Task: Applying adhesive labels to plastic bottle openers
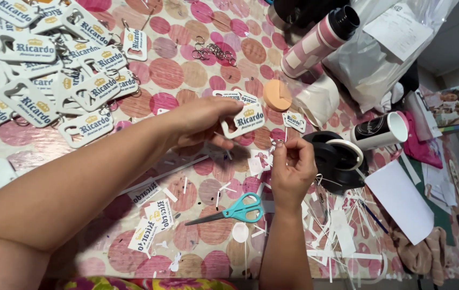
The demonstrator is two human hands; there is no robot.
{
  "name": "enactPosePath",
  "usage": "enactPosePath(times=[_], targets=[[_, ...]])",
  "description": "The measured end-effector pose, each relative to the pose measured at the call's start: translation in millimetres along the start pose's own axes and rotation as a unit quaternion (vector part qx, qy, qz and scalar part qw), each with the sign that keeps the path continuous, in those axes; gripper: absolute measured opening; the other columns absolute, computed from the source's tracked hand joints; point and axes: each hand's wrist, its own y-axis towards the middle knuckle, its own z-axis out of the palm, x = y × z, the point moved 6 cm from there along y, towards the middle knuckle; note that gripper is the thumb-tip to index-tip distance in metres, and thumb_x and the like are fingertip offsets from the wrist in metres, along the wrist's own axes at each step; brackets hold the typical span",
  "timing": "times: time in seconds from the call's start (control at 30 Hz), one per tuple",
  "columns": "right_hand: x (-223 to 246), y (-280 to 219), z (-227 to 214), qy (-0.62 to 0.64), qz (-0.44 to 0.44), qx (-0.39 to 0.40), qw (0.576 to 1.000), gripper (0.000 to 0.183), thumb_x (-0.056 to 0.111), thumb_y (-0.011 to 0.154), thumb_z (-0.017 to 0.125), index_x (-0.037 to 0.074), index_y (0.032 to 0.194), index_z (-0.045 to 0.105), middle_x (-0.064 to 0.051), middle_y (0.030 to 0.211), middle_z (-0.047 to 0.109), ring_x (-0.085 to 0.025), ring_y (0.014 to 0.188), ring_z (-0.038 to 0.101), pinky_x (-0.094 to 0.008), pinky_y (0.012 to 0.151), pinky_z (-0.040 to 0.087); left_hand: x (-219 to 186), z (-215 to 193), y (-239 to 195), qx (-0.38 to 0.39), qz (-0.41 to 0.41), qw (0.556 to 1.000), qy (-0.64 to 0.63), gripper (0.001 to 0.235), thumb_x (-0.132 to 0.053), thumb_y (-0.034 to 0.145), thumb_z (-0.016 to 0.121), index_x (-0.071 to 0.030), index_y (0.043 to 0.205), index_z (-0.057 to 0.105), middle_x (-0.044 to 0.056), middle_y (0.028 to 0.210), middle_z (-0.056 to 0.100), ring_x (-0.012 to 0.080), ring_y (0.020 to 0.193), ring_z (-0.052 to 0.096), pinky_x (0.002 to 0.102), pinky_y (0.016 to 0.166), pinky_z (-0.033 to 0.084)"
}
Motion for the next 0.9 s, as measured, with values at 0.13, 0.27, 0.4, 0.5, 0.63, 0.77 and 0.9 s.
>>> enactPosePath(times=[0.13, 0.27, 0.4, 0.5, 0.63, 0.77, 0.9], targets=[[7, -1, 3, 0.014, -0.015, 0.003, 1.0, 0.01, -0.001, 0.092, 0.072, 0.002, 0.09, 0.062, -0.01, 0.07, 0.061, -0.017, 0.064, 0.067, -0.027, 0.059, 0.054, -2, 5, -24, -0.005, 0.009, 0.999, 0.035, 0.029, -0.029, 0.102, 0.049, -0.004, 0.117, 0.056, 0.018, 0.093, 0.067, 0.0214, 0.074, 0.074, 0.032, 0.059, 0.066], [10, -2, 7, 0.021, -0.022, 0.011, 0.999, 0.01, -0.001, 0.092, 0.071, 0.003, 0.091, 0.062, -0.009, 0.076, 0.061, -0.017, 0.065, 0.065, -0.027, 0.06, 0.055, 4, -2, -27, -0.028, 0.015, 0.998, 0.062, 0.021, -0.025, 0.096, 0.056, -0.007, 0.104, 0.062, 0.009, 0.082, 0.057, 0.0229, 0.073, 0.073, 0.035, 0.059, 0.066], [13, -6, 10, 0.019, -0.039, 0.016, 0.999, 0.009, -0.001, 0.092, 0.071, 0.003, 0.092, 0.063, -0.011, 0.08, 0.061, -0.02, 0.067, 0.065, -0.029, 0.061, 0.056, 3, 2, -42, -0.033, 0.017, 0.995, 0.095, 0.017, -0.027, 0.092, 0.061, -0.01, 0.091, 0.063, 0.006, 0.08, 0.054, 0.0213, 0.073, 0.072, 0.032, 0.057, 0.065], [17, -9, 13, 0.034, -0.043, 0.023, 0.998, 0.01, -0.004, 0.092, 0.07, 0.002, 0.093, 0.062, -0.012, 0.082, 0.06, -0.021, 0.068, 0.066, -0.03, 0.063, 0.057, 14, 2, -37, -0.025, 0.033, 0.994, 0.098, 0.025, -0.035, 0.094, 0.061, -0.01, 0.089, 0.063, 0.004, 0.08, 0.053, 0.02, 0.073, 0.071, 0.03, 0.057, 0.063], [25, -10, 15, 0.03, -0.052, 0.037, 0.998, 0.009, -0.003, 0.093, 0.069, 0.003, 0.093, 0.062, -0.012, 0.082, 0.061, -0.022, 0.068, 0.067, -0.031, 0.064, 0.058, 22, 0, -42, -0.021, 0.047, 0.994, 0.101, 0.035, -0.044, 0.095, 0.063, -0.01, 0.087, 0.066, 0.004, 0.076, 0.054, 0.0183, 0.069, 0.069, 0.026, 0.052, 0.057], [34, -14, 20, 0.028, -0.07, 0.046, 0.996, 0.009, -0.004, 0.091, 0.071, 0.002, 0.091, 0.065, -0.012, 0.08, 0.063, -0.025, 0.066, 0.07, -0.032, 0.061, 0.059, 12, 13, -71, -0.041, 0.115, 0.982, 0.146, 0.026, -0.029, 0.088, 0.074, -0.004, 0.092, 0.071, 0.003, 0.072, 0.056, 0.0133, 0.065, 0.061, 0.022, 0.051, 0.047], [49, -19, 27, 0.006, -0.099, 0.06, 0.993, 0.01, -0.003, 0.088, 0.074, 0.003, 0.087, 0.066, -0.011, 0.077, 0.065, -0.024, 0.064, 0.071, -0.03, 0.059, 0.059, 22, 5, -77, -0.073, 0.179, 0.959, 0.207, 0.015, -0.016, 0.085, 0.077, -0.003, 0.093, 0.075, 0.007, 0.075, 0.074, 0.0154, 0.071, 0.065, 0.028, 0.062, 0.054]])
